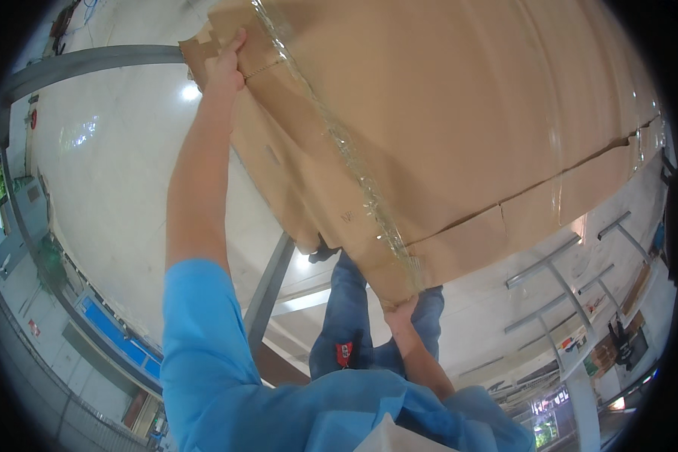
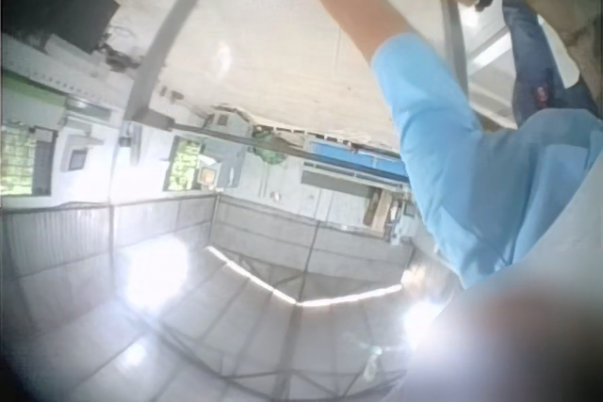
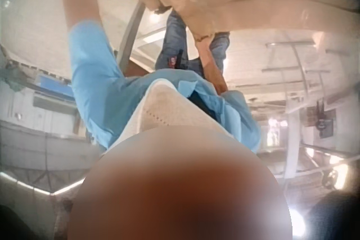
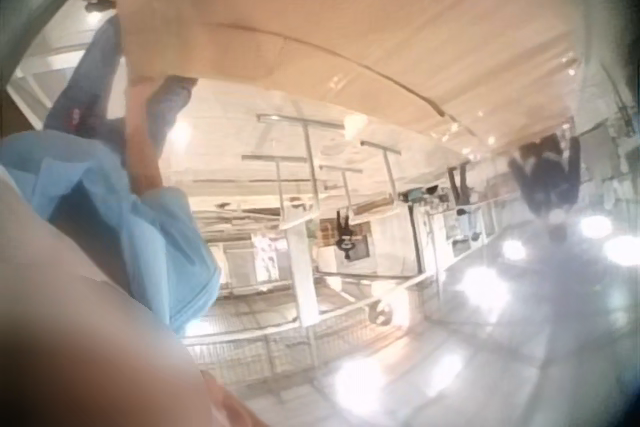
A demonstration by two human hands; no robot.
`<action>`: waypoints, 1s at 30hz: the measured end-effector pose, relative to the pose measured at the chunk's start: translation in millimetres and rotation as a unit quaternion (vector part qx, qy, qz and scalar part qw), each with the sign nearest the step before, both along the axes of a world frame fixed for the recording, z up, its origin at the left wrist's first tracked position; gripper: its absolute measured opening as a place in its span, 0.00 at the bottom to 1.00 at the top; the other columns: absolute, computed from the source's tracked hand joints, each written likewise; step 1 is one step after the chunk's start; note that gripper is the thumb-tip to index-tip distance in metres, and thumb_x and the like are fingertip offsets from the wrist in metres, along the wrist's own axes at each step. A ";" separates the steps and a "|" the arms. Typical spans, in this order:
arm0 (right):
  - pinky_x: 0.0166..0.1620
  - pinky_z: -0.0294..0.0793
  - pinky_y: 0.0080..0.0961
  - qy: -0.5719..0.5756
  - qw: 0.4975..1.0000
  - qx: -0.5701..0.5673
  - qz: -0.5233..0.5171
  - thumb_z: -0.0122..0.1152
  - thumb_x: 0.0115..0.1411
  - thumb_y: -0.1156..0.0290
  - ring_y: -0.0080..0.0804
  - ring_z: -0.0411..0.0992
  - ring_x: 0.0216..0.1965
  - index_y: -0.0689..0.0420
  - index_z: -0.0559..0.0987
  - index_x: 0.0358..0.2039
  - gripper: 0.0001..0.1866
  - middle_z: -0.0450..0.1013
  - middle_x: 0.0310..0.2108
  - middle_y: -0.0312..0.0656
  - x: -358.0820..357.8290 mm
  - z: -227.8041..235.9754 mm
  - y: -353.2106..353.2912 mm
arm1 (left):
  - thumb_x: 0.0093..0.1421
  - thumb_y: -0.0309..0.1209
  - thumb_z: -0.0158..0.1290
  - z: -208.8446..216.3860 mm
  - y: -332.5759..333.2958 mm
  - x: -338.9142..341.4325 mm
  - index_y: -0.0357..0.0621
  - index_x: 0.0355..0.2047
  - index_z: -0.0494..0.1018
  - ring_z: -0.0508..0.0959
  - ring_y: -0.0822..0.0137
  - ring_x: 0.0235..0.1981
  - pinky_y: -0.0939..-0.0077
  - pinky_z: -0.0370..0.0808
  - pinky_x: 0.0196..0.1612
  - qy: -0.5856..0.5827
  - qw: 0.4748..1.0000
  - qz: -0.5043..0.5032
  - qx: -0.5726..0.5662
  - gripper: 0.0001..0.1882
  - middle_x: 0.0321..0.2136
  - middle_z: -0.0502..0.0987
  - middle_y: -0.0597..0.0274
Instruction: The person tapes a large cardboard-wrapped item on a dolly, moves it across the workshop, then handles white trim pieces and a curved wooden panel. They assist a coworker by holding the panel while the coworker applies trim, then place the panel on a workbench.
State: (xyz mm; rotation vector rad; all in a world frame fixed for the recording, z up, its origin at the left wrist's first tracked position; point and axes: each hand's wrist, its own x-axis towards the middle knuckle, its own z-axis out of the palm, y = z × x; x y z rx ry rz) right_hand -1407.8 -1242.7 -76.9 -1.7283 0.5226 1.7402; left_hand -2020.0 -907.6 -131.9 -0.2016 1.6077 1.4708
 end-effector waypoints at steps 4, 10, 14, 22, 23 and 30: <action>0.57 0.73 0.43 0.053 0.997 -0.051 -0.006 0.39 0.66 0.44 0.42 0.70 0.59 0.48 0.68 0.62 0.30 0.69 0.60 0.40 -61.8 -15.5 -2.6 | 0.57 0.44 0.66 -19.0 -0.5 -62.3 0.46 0.56 0.71 0.75 0.56 0.53 0.57 0.75 0.58 -0.017 1.000 -0.026 -0.007 0.30 0.52 0.77 0.59; 0.61 0.69 0.44 0.040 0.996 -0.074 0.020 0.40 0.67 0.43 0.42 0.66 0.62 0.48 0.67 0.63 0.32 0.66 0.62 0.41 -85.6 -15.4 -7.0 | 0.59 0.50 0.62 -17.9 6.2 -90.9 0.43 0.62 0.68 0.75 0.59 0.55 0.56 0.67 0.62 0.156 0.982 -0.083 -0.071 0.37 0.54 0.77 0.53; 0.61 0.69 0.45 -0.045 0.986 -0.092 0.133 0.38 0.67 0.40 0.42 0.67 0.61 0.48 0.65 0.65 0.34 0.65 0.63 0.41 -93.0 -28.1 0.1 | 0.62 0.50 0.58 -12.7 7.9 -69.4 0.34 0.59 0.69 0.77 0.54 0.52 0.59 0.71 0.57 0.342 0.921 -0.121 -0.140 0.35 0.52 0.78 0.50; 0.55 0.73 0.43 -0.094 0.912 -0.228 0.329 0.33 0.66 0.33 0.42 0.73 0.54 0.53 0.63 0.65 0.40 0.67 0.59 0.46 -85.9 -69.7 8.6 | 0.59 0.56 0.56 18.1 13.3 -26.7 0.36 0.61 0.65 0.70 0.42 0.59 0.56 0.66 0.62 0.504 0.778 -0.095 -0.363 0.41 0.58 0.70 0.39; 0.53 0.75 0.43 -0.073 0.908 -0.219 0.350 0.33 0.66 0.33 0.43 0.74 0.52 0.54 0.64 0.64 0.41 0.68 0.57 0.47 -79.7 -74.3 8.7 | 0.59 0.54 0.55 19.6 12.5 -29.2 0.36 0.61 0.66 0.71 0.43 0.58 0.57 0.67 0.61 0.520 0.786 -0.097 -0.320 0.39 0.58 0.71 0.40; 0.41 0.78 0.35 -0.152 0.611 -0.022 0.776 0.45 0.67 0.67 0.38 0.79 0.36 0.60 0.78 0.49 0.17 0.79 0.42 0.47 -24.5 -69.7 19.4 | 0.64 0.44 0.52 -21.8 -69.4 33.6 0.36 0.56 0.69 0.74 0.52 0.52 0.63 0.70 0.55 0.413 0.894 -0.166 -0.046 0.27 0.55 0.73 0.44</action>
